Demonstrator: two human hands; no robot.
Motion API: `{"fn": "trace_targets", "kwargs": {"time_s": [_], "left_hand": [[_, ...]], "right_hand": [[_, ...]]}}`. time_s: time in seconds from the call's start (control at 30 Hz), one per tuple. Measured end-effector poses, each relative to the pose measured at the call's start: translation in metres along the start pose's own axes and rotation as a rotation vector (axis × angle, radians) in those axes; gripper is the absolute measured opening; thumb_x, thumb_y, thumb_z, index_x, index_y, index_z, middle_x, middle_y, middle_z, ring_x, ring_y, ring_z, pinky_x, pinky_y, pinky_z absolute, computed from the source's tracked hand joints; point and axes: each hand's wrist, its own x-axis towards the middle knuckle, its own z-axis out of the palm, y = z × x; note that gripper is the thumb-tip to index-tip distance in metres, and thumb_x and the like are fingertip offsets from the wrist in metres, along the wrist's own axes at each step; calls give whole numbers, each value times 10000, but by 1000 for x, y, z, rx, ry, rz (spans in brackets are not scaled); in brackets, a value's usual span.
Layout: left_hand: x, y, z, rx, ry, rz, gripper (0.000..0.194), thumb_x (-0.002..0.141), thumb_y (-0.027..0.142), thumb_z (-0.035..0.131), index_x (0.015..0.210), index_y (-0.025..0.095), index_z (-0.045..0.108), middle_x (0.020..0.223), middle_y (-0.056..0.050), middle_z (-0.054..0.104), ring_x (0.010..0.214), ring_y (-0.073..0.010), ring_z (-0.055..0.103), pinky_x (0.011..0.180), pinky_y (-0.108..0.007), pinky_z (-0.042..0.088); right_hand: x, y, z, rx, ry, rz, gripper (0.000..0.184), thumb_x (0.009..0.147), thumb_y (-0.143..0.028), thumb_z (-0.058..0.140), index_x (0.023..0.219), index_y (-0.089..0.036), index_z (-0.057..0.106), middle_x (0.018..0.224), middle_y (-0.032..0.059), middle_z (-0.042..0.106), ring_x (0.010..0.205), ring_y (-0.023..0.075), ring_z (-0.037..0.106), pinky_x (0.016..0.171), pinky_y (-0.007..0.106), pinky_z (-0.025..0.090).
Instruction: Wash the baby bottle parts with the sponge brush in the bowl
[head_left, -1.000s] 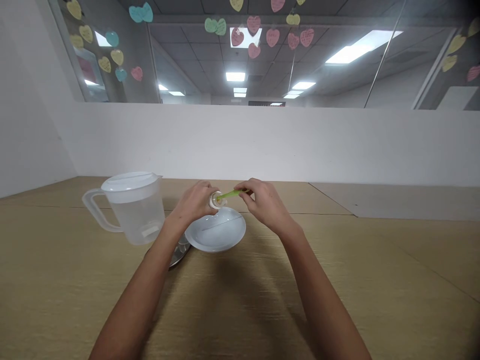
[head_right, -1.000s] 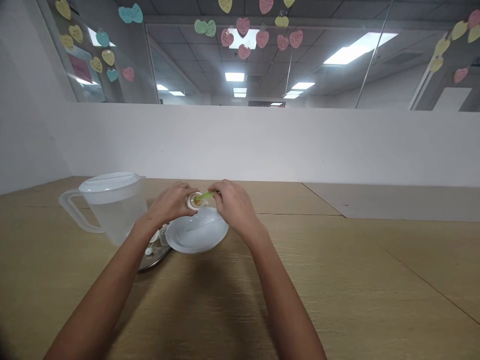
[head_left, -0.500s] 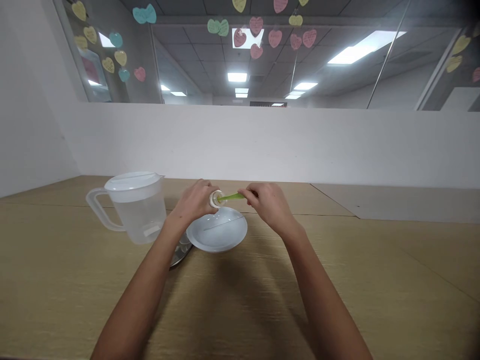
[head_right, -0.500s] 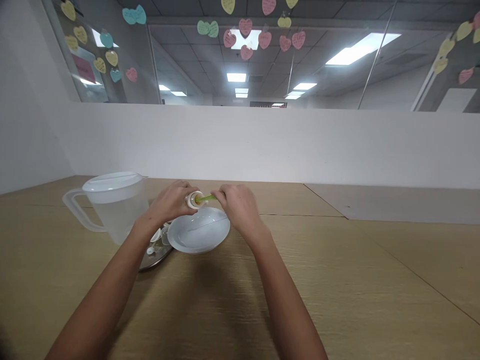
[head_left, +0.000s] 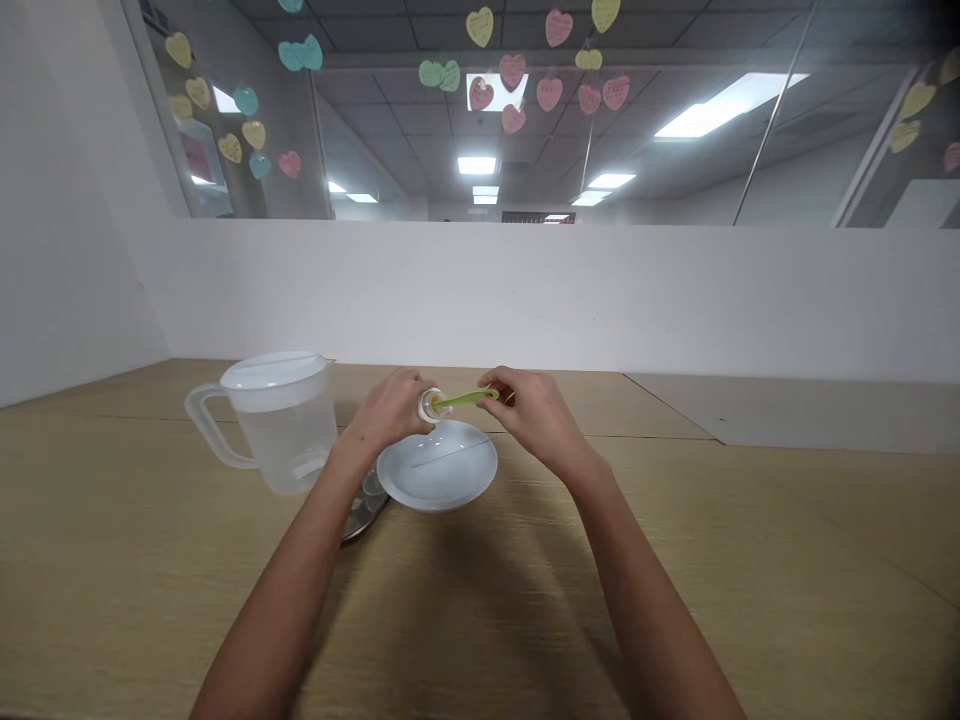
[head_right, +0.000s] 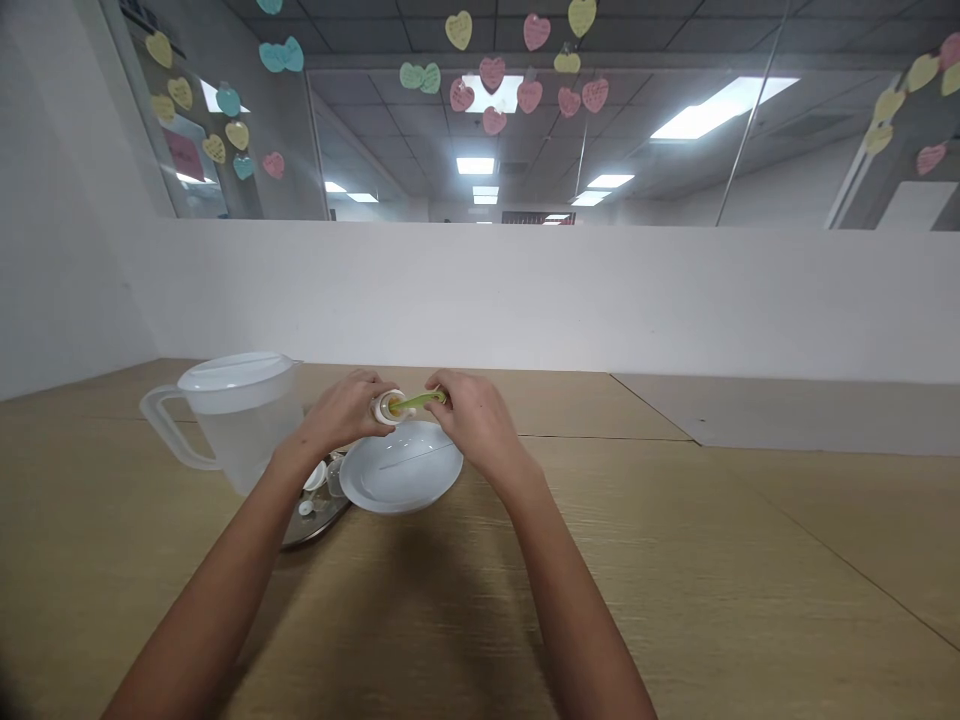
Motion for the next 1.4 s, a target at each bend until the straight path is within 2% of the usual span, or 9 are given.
{"fn": "trace_targets", "kwargs": {"time_s": [0.07, 0.2, 0.27, 0.4, 0.63, 0.77, 0.97, 1.17, 1.4], "left_hand": [[0, 0, 0, -13, -2, -6, 206, 653, 272, 624, 849, 207, 626, 808, -45, 570, 819, -209, 521, 618, -265, 362], [0, 1, 0, -47, -7, 8, 254, 651, 277, 633, 899, 222, 638, 802, -39, 577, 834, -209, 525, 632, -266, 366], [0, 1, 0, -59, -10, 7, 265, 650, 279, 640, 909, 226, 642, 800, -37, 579, 833, -210, 526, 632, -267, 366], [-1, -2, -1, -94, -24, 6, 265, 639, 282, 660, 897, 225, 647, 808, -34, 581, 821, -211, 528, 637, -267, 371], [-1, -7, -3, -139, -23, -9, 327, 627, 300, 689, 944, 234, 643, 866, -24, 590, 838, -207, 534, 644, -265, 375], [-2, -11, -1, -147, -31, -43, 336, 620, 312, 697, 945, 239, 646, 874, -20, 592, 830, -205, 537, 618, -260, 364], [-1, -14, 1, -170, -22, -40, 338, 626, 303, 698, 956, 248, 649, 883, -17, 595, 847, -206, 539, 647, -263, 384], [0, -17, 3, -168, 6, -36, 394, 623, 276, 707, 1010, 260, 637, 958, -14, 600, 922, -217, 538, 689, -271, 415], [-1, -22, 5, -202, 46, -30, 418, 654, 258, 686, 1065, 245, 612, 1064, -28, 591, 997, -227, 523, 809, -310, 439]], "right_hand": [[0, -1, -1, -18, -4, 42, 72, 781, -212, 621, 827, -161, 639, 711, 14, 640, 625, 120, 542, 577, 217, 370], [1, -3, -2, -89, -1, 112, 342, 828, -394, 566, 585, -153, 572, 543, 6, 558, 489, 105, 426, 504, 233, 284], [2, -2, -2, -112, 39, 122, 381, 840, -403, 544, 552, -154, 555, 502, -3, 521, 460, 96, 373, 494, 238, 259], [2, -1, -1, -81, 146, 93, 323, 825, -374, 563, 594, -153, 609, 480, -18, 484, 457, 91, 338, 484, 233, 243], [-3, -12, -10, -20, 213, 63, 212, 785, -294, 595, 634, -162, 662, 521, -4, 574, 468, 96, 442, 496, 226, 306], [-4, -12, -11, 27, 170, -5, 109, 766, -161, 580, 713, -174, 675, 694, 12, 662, 609, 128, 571, 591, 238, 416], [-6, -8, -17, 79, 180, -120, 212, 753, -37, 524, 773, -186, 673, 796, 3, 681, 705, 132, 613, 649, 249, 475], [-7, -11, -22, 22, 111, -279, 257, 762, -2, 519, 787, -192, 689, 816, 4, 693, 750, 139, 622, 688, 259, 479], [-9, -16, -22, 72, 202, -147, 199, 736, -58, 570, 737, -201, 709, 765, -9, 703, 686, 134, 639, 635, 239, 495]]}}
